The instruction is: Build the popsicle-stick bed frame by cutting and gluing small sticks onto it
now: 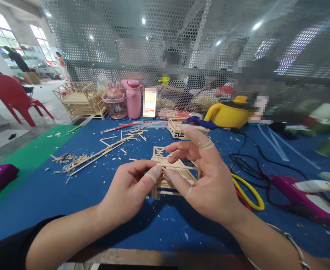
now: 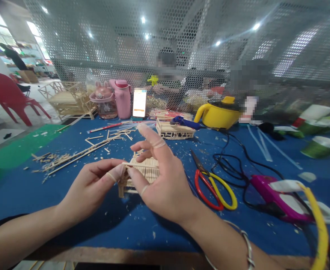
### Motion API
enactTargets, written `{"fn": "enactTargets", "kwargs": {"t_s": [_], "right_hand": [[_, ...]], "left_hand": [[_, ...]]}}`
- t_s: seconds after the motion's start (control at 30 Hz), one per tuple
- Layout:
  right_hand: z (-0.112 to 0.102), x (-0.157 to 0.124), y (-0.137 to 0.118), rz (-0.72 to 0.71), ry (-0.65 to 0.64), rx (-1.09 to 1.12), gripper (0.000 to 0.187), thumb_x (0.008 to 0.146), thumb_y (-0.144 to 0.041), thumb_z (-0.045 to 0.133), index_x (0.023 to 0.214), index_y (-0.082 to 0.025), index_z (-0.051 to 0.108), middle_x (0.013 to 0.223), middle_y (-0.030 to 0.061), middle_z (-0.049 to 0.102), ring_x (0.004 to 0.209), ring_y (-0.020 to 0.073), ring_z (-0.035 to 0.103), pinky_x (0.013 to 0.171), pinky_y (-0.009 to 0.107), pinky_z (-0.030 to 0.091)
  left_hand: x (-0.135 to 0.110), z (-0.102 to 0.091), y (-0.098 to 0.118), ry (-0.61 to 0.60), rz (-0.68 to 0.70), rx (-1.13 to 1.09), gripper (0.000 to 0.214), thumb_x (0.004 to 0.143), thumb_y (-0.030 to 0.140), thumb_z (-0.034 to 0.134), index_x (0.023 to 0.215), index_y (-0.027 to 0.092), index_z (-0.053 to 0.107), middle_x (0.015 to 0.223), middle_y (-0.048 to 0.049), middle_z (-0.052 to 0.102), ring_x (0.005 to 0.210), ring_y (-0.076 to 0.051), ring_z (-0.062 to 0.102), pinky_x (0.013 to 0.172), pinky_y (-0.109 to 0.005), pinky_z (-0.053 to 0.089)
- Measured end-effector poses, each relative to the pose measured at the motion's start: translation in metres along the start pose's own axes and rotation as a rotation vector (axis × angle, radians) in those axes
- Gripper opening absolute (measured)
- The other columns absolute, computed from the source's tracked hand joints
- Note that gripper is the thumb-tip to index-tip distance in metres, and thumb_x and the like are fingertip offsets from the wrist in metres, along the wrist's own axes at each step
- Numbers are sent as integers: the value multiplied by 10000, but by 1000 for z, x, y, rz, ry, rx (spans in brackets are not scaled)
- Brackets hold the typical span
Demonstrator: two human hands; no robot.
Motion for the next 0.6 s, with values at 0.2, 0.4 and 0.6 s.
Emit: {"fn": "enactTargets", "kwargs": {"t_s": [0.2,0.4,0.6], "right_hand": [[0,0,-1,-8,-3,-14,745,742,-113,638,1374,-305,295,1052,31,615,812,152,604,809,371,525],[0,-1,-1,6,-8,16,757,736,-88,627,1377,-310,292,1062,26,604,807,146,603,794,354,532],[0,-2,-3,17,-100,57,864,696,-30,594,1412,-337,220,1170,42,559,874,164,581,770,334,531]], "left_hand": [[0,0,2,-15,14,-53,225,863,295,542,929,185,728,771,-19,711,704,-113,603,636,-174,484],[2,-1,-2,20,-30,-4,255,845,342,565,927,163,727,728,-27,694,611,-101,542,556,-180,454],[2,0,-2,27,-13,16,241,850,329,565,929,168,727,761,-23,709,640,-99,561,579,-171,455]]}}
Point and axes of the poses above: each hand's wrist, its own x-axis towards the middle knuckle, its own z-axis out of the palm, y = z × x, the point moved 6 cm from there along x, towards the middle knuckle
